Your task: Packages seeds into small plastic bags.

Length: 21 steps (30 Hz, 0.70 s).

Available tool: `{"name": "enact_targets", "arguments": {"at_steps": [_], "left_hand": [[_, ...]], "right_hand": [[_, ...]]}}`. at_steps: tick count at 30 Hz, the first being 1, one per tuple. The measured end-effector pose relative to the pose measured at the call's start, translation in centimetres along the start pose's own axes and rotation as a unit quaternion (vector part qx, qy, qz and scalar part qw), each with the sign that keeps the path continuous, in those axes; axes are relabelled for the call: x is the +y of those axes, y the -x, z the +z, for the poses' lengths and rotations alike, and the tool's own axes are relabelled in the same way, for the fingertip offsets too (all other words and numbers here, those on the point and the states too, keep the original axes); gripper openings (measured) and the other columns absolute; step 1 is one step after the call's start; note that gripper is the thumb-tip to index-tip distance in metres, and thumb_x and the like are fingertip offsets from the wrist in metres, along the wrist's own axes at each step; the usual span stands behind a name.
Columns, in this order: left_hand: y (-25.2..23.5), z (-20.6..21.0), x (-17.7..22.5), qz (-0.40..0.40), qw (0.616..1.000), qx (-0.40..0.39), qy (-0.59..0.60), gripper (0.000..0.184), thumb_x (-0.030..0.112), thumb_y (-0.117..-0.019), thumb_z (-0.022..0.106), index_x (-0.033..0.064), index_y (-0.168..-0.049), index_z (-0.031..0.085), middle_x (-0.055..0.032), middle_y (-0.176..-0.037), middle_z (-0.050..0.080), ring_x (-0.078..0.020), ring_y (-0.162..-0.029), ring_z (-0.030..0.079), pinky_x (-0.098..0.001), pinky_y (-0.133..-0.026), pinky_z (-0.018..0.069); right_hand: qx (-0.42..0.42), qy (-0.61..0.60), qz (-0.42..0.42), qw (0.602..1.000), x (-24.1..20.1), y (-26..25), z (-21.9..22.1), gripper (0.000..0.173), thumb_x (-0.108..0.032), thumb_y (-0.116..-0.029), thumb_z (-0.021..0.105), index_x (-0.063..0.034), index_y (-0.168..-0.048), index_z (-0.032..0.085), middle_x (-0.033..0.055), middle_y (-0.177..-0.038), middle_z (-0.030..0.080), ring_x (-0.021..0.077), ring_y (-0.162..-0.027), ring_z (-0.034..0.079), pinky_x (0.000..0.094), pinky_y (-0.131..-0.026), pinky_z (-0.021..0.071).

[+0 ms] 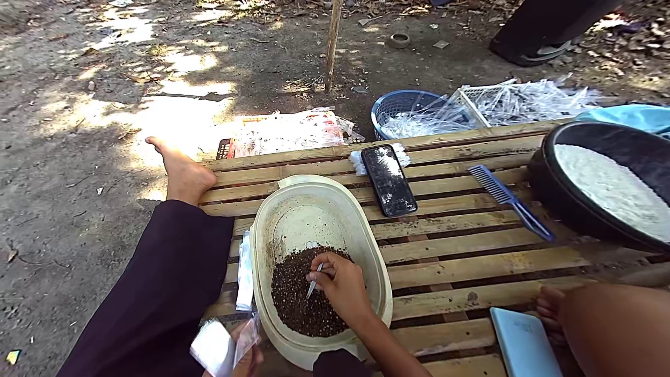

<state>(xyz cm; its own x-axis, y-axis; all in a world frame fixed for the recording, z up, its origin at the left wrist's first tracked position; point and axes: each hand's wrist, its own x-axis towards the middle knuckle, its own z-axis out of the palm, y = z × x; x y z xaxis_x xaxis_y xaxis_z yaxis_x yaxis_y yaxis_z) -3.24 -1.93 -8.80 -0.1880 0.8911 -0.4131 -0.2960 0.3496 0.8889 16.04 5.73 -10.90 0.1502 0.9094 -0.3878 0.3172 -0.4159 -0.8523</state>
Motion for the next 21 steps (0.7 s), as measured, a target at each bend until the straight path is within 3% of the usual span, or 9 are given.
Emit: {"name": "enact_targets", "arguments": {"at_steps": [3, 7, 13, 19, 21], "left_hand": [[-0.1, 0.1, -0.5, 0.002, 1.000, 0.001, -0.024, 0.014, -0.001, -0.1013, 0.050, 0.0012, -0.109, 0.062, 0.0040, -0.080, 0.072, -0.0020, -0.064, 0.064, -0.0182, -0.061, 0.0536], [-0.4, 0.4, -1.2, 0.002, 0.997, 0.001, -0.073, 0.013, 0.002, -0.1021, 0.051, -0.0003, -0.107, 0.063, 0.0012, -0.087, 0.074, -0.0029, -0.072, 0.067, -0.0183, -0.062, 0.0536], [-0.5, 0.8, -2.0, 0.028, 0.994, 0.008, -0.101, 0.013, -0.002, -0.0932, 0.062, -0.0028, -0.106, 0.064, 0.0013, -0.090, 0.074, -0.0038, -0.081, 0.070, -0.0223, -0.074, 0.0582], [-0.6, 0.5, -1.5, 0.016, 0.995, 0.012, -0.099, 0.012, 0.000, -0.0944, 0.062, -0.0019, -0.106, 0.064, 0.0006, -0.091, 0.074, -0.0043, -0.082, 0.070, -0.0217, -0.071, 0.0577], [-0.6, 0.2, -1.2, 0.004, 0.996, 0.015, -0.090, 0.014, 0.001, -0.0968, 0.060, -0.0025, -0.111, 0.063, -0.0005, -0.092, 0.074, -0.0051, -0.081, 0.070, -0.0219, -0.070, 0.0573]], "right_hand": [[0.005, -0.040, 0.004, 0.999, -0.5, 0.0, -0.1, 0.019, 0.004, -0.0913, 0.071, 0.0071, -0.109, 0.067, 0.0143, -0.094, 0.073, 0.0138, -0.078, 0.073, 0.0262, -0.075, 0.0607], [0.016, -0.072, -0.009, 0.997, -1.8, 0.4, -0.3, 0.018, 0.003, -0.0908, 0.071, 0.0061, -0.108, 0.067, 0.0124, -0.093, 0.073, 0.0114, -0.076, 0.073, 0.0244, -0.073, 0.0611], [0.045, -0.097, -0.056, 0.993, -3.6, 1.0, -0.4, 0.013, 0.004, -0.0895, 0.072, 0.0033, -0.102, 0.068, 0.0093, -0.087, 0.073, 0.0099, -0.072, 0.073, 0.0232, -0.070, 0.0618], [0.038, -0.008, -0.250, 0.967, -1.2, 0.2, -0.9, 0.005, -0.002, -0.0876, 0.073, 0.0020, -0.091, 0.073, 0.0101, -0.083, 0.074, 0.0103, -0.073, 0.073, 0.0227, -0.070, 0.0605], [0.086, 0.017, -0.277, 0.957, -0.1, -0.1, -1.6, 0.004, -0.002, -0.0873, 0.073, 0.0002, -0.090, 0.074, 0.0084, -0.082, 0.075, 0.0101, -0.071, 0.072, 0.0238, -0.068, 0.0607]]}}
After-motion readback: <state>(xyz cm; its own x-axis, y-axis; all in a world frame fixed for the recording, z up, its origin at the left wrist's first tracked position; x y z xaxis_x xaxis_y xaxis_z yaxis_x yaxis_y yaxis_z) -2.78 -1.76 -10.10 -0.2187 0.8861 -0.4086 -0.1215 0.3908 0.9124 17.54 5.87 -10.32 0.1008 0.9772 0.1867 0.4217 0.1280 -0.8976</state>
